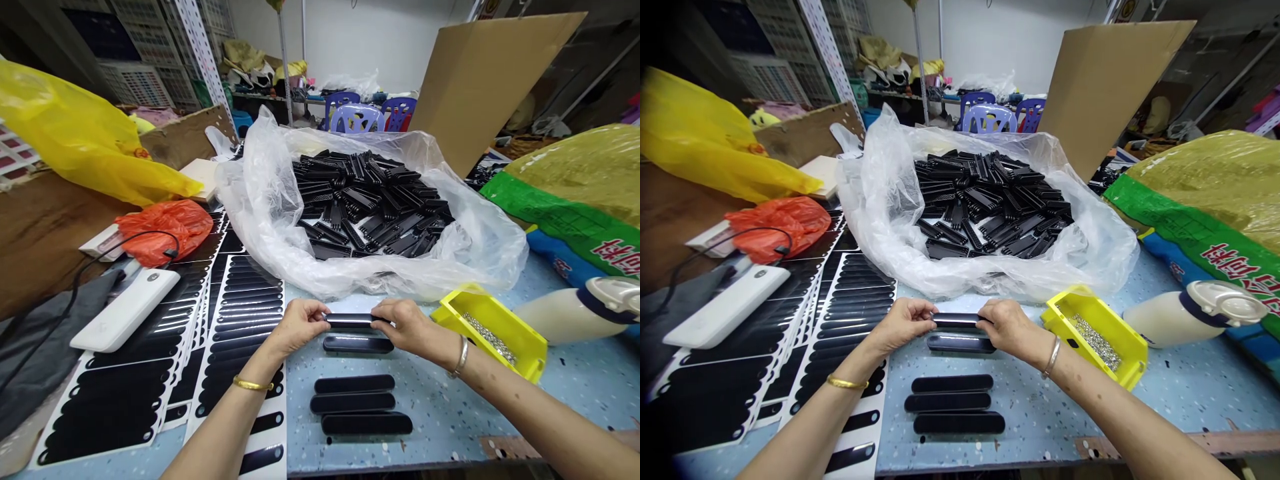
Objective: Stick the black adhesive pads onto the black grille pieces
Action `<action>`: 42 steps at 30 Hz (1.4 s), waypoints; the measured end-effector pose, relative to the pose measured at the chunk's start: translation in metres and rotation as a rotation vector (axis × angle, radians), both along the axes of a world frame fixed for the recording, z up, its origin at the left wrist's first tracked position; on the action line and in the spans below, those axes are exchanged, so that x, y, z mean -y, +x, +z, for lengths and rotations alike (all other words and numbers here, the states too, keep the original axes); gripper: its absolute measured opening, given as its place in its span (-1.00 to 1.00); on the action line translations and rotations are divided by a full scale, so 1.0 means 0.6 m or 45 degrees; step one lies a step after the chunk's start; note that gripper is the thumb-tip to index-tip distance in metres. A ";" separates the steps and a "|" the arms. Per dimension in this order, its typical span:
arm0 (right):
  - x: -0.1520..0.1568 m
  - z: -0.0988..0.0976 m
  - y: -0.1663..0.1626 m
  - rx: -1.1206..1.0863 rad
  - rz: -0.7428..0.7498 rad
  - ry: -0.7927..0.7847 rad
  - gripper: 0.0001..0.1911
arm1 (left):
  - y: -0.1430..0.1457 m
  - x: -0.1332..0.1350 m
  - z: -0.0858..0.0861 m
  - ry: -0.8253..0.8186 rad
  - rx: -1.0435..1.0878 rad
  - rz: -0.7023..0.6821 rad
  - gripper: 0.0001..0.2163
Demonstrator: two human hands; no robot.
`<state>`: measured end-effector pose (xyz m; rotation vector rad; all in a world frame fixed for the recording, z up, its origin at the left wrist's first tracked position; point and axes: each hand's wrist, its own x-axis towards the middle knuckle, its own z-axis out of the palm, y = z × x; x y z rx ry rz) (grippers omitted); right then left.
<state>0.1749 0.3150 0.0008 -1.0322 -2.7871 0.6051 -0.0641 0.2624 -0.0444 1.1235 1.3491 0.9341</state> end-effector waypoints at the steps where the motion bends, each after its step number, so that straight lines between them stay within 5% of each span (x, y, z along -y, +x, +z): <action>1: 0.000 0.000 -0.001 0.007 0.000 0.003 -0.89 | 0.000 0.000 0.001 -0.004 0.000 -0.001 -0.81; 17: -0.004 0.001 -0.009 0.056 0.011 0.029 -0.87 | -0.003 0.002 0.004 -0.014 0.020 -0.046 -0.80; 42: -0.009 -0.008 -0.004 -0.014 0.013 -0.006 -0.89 | 0.012 -0.004 0.008 -0.037 -0.086 0.118 -0.81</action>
